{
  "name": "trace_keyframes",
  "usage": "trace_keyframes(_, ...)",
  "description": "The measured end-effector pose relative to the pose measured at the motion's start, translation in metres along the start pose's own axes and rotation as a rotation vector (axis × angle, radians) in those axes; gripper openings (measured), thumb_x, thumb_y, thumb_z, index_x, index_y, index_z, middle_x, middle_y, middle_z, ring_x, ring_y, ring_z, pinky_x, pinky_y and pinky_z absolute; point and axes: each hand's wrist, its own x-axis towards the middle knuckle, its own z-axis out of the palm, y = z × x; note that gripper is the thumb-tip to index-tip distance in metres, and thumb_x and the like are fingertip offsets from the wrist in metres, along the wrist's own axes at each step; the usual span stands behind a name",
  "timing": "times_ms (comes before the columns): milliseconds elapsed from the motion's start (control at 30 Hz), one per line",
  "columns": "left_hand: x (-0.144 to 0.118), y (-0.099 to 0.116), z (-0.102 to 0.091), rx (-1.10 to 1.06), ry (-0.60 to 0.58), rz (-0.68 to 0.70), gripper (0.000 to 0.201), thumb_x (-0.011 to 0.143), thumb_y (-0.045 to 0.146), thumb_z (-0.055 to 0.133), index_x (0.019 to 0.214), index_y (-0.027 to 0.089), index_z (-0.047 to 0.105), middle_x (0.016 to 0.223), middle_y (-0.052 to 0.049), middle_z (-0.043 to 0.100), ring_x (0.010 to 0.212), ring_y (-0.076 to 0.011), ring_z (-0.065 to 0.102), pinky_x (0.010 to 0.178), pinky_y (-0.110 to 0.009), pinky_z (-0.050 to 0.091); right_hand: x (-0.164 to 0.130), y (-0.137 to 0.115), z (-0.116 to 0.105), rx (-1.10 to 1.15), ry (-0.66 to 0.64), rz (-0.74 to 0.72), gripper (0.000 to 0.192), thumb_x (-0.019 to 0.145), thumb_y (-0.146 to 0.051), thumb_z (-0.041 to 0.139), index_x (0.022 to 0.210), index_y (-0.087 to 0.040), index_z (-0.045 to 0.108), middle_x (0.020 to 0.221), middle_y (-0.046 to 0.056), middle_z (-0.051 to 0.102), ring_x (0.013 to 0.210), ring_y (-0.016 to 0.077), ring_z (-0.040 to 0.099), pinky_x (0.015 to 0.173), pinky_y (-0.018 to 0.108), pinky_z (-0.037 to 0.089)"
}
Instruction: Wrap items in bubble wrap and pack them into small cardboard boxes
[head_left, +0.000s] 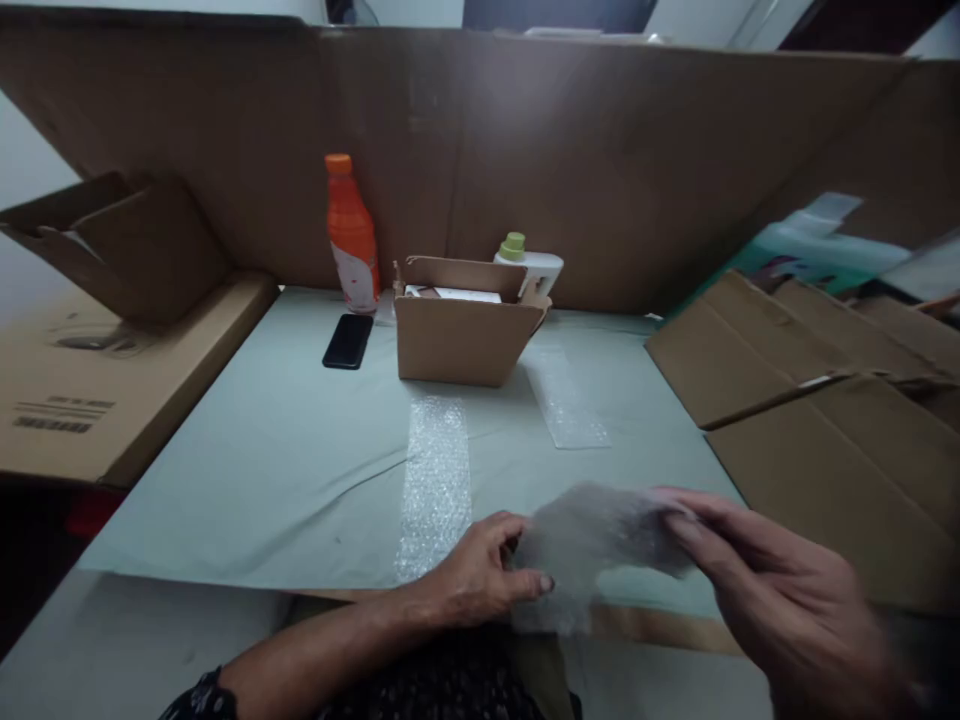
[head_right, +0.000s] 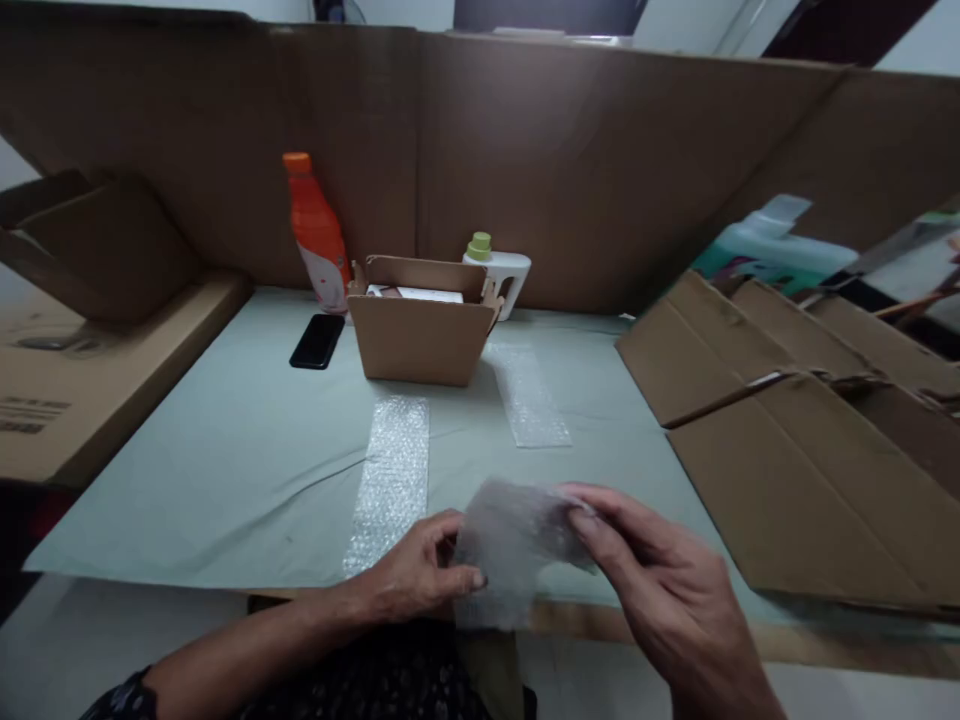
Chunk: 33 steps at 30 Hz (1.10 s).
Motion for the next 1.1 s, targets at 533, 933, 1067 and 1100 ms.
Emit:
trace_keyframes(533, -0.087, -0.021, -0.062, -0.375, 0.371, -0.184, 0.106, 0.075, 0.046, 0.079, 0.154, 0.018, 0.014, 0.112, -0.012, 0.066, 0.084, -0.0179, 0.064, 0.073, -0.030, 0.050, 0.112, 0.034, 0.196, 0.052, -0.452, -0.154, 0.031, 0.084, -0.044, 0.052, 0.076, -0.017, 0.066, 0.069, 0.001, 0.065, 0.064, 0.0150, 0.056, 0.060, 0.025, 0.042)
trace_keyframes(933, -0.073, -0.011, -0.081, -0.062, 0.355, -0.276, 0.067, 0.083, 0.038, 0.063, 0.145, 0.019, 0.045, 0.079, 0.004, 0.040, 0.065, -0.0108, 0.044, 0.055, -0.026, 0.052, 0.126, 0.054, 0.228, -0.105, -0.330, -0.163, 0.023, 0.089, -0.032, 0.057, 0.089, -0.017, 0.074, 0.083, 0.005, 0.075, 0.075, 0.0192, 0.065, 0.070, 0.028, 0.044)
trace_keyframes(1067, -0.072, -0.011, -0.085, 0.043, 0.349, -0.291, 0.057, 0.087, 0.038, 0.058, 0.139, 0.017, 0.051, 0.077, 0.003, 0.048, 0.058, -0.0106, 0.048, 0.053, -0.026, 0.048, 0.125, 0.059, 0.232, -0.164, -0.277, -0.178, 0.023, 0.091, -0.029, 0.056, 0.092, -0.017, 0.075, 0.088, 0.006, 0.077, 0.079, 0.0209, 0.067, 0.074, 0.029, 0.045)
trace_keyframes(1100, -0.072, -0.010, -0.085, 0.056, 0.351, -0.296, 0.056, 0.088, 0.038, 0.057, 0.139, 0.017, 0.052, 0.077, 0.003, 0.050, 0.058, -0.0109, 0.051, 0.054, -0.026, 0.047, 0.125, 0.060, 0.232, -0.176, -0.265, -0.184, 0.023, 0.092, -0.029, 0.055, 0.094, -0.017, 0.075, 0.091, 0.007, 0.077, 0.081, 0.0211, 0.068, 0.076, 0.030, 0.046)
